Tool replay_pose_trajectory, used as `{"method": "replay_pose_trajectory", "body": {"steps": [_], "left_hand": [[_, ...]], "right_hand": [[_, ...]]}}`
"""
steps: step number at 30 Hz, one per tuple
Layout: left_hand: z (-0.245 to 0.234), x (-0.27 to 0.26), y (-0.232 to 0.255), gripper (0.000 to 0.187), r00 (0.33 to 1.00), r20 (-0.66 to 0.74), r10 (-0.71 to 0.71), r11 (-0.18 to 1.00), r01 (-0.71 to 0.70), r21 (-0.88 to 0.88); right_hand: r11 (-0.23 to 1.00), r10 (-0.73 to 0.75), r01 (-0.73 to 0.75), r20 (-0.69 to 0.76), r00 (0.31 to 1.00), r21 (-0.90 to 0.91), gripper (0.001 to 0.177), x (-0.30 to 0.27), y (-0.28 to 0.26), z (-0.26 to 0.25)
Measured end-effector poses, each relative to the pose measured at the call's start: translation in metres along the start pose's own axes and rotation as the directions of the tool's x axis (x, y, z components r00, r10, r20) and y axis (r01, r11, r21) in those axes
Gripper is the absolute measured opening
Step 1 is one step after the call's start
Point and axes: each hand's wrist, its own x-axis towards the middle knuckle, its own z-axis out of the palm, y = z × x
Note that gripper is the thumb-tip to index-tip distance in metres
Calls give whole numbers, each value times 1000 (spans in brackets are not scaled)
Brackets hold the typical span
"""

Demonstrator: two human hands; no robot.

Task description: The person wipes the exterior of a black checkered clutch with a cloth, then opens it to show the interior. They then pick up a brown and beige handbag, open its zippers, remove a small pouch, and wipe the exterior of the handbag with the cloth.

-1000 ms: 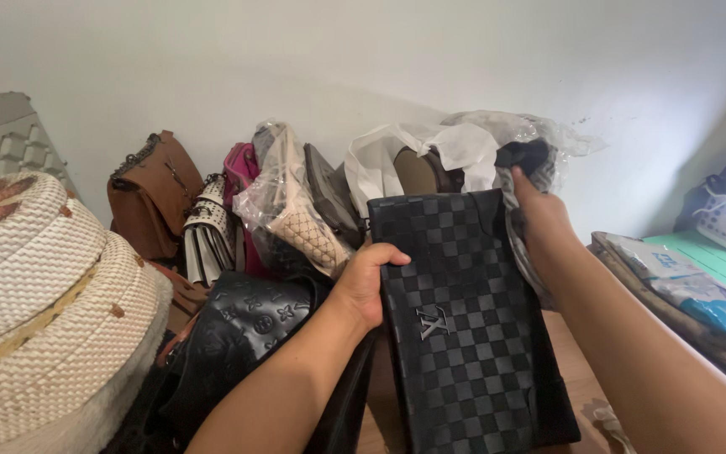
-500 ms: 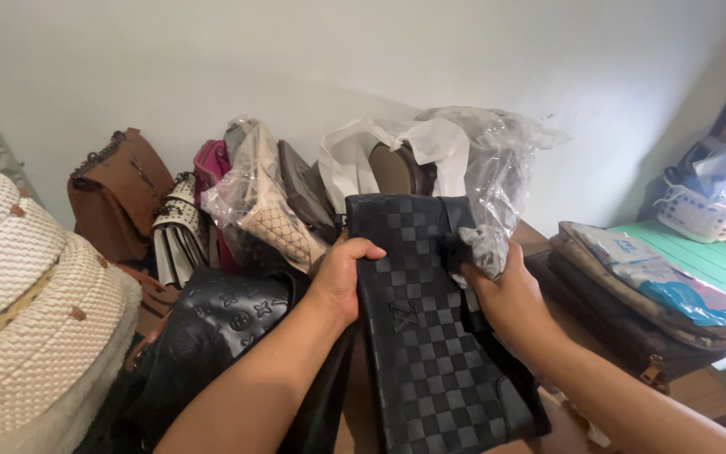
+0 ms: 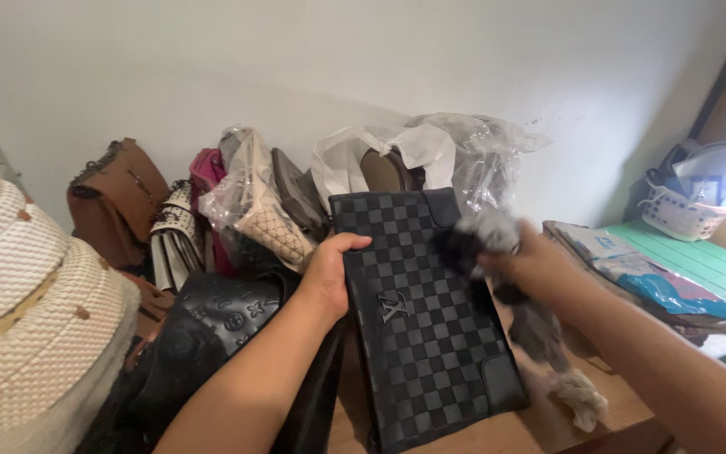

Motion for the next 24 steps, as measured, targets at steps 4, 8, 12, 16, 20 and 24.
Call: {"method": "replay_pose_trajectory", "body": {"steps": [4, 8, 12, 16, 20, 24], "left_hand": [[10, -10, 3, 38, 999, -24, 40, 998, -39, 50], [22, -12, 6, 56, 998, 43, 34, 999, -33, -19], [49, 2, 9, 68, 982, 170, 79, 991, -58, -121], [102, 20, 0, 62, 988, 89, 125, 992, -122, -39], [145, 21, 5, 60, 971, -84, 226, 964, -210, 161], [162, 16, 16, 53, 971, -155, 182, 947, -130, 295]], "right_hand": [[858, -368, 164, -359, 858, -487, 108, -4, -10, -9], [816, -447, 323, -169, 879, -480, 85, -45, -8, 17], [762, -619, 614, 46, 784, -205, 77, -88, -24, 46], [913, -323, 314, 9, 946, -262, 85, -104, -55, 41], [930, -365, 365, 5, 931, -43, 74, -106, -76, 22], [967, -225, 205, 121, 967, 154, 68, -109, -78, 9]]}}
